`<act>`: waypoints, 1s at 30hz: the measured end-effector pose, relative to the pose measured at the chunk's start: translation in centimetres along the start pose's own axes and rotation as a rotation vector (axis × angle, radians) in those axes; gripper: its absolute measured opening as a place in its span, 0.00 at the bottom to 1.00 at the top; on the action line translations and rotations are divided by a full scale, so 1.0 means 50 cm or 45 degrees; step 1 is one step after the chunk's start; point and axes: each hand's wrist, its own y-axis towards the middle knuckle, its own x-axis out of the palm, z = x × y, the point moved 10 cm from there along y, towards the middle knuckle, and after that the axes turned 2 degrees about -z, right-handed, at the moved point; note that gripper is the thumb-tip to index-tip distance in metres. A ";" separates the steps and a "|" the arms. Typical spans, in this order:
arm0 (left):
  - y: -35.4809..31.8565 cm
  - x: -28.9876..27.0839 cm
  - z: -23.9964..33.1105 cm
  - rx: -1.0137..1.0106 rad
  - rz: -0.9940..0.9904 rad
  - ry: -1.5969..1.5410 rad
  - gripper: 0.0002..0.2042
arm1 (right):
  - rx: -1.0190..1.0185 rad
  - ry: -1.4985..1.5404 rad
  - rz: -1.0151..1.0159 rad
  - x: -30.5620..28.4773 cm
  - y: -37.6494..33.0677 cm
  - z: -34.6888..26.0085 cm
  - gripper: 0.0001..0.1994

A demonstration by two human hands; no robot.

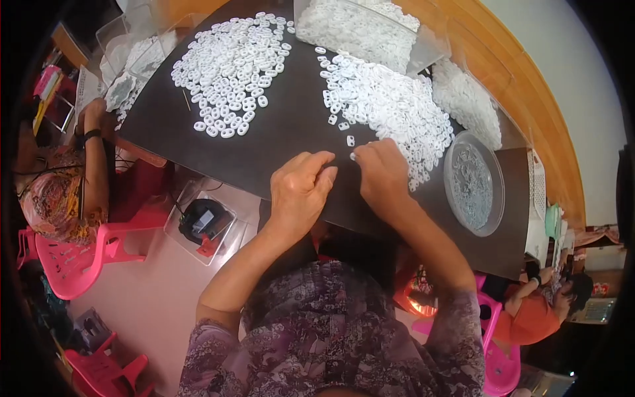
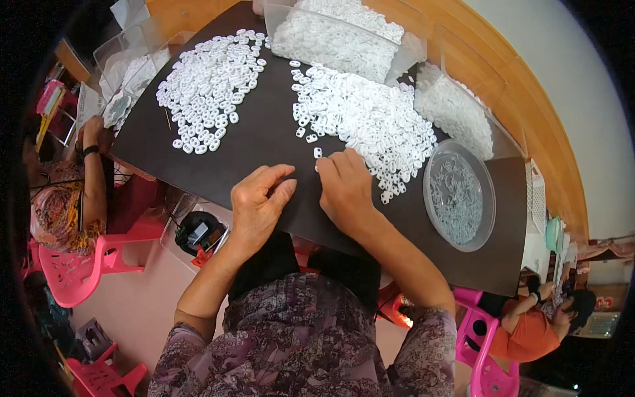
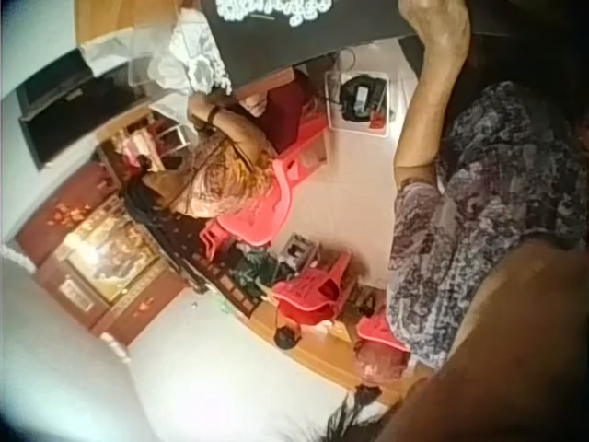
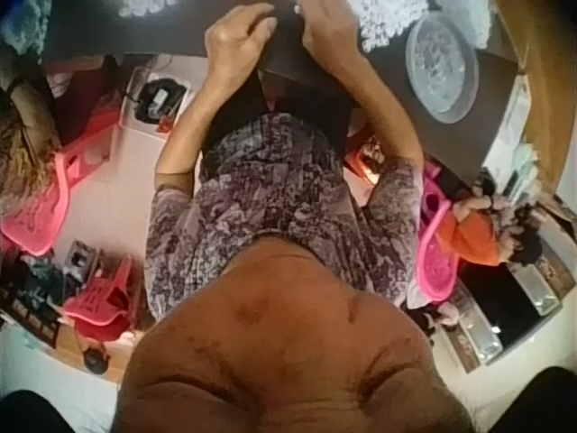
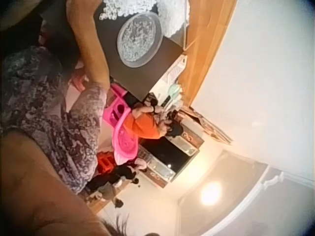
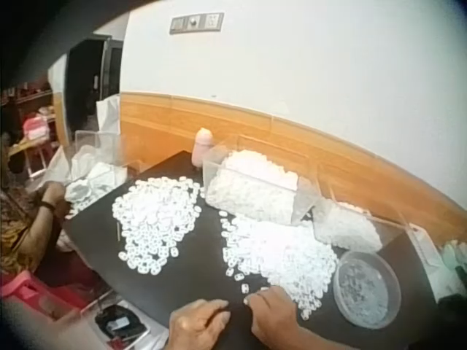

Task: Manually assembling small white plastic hardware components by inserting small pins.

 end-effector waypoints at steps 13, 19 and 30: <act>0.000 0.002 -0.032 -0.199 -0.057 -0.278 0.07 | 1.151 1.393 -0.238 0.071 -0.050 0.099 0.06; 0.003 0.007 -0.030 -0.202 -0.095 -0.293 0.07 | 1.262 1.423 -0.294 0.072 -0.047 0.088 0.07; 0.002 -0.007 -0.026 -0.142 -0.044 -0.230 0.06 | 0.052 -0.057 -0.415 0.038 0.021 0.000 0.02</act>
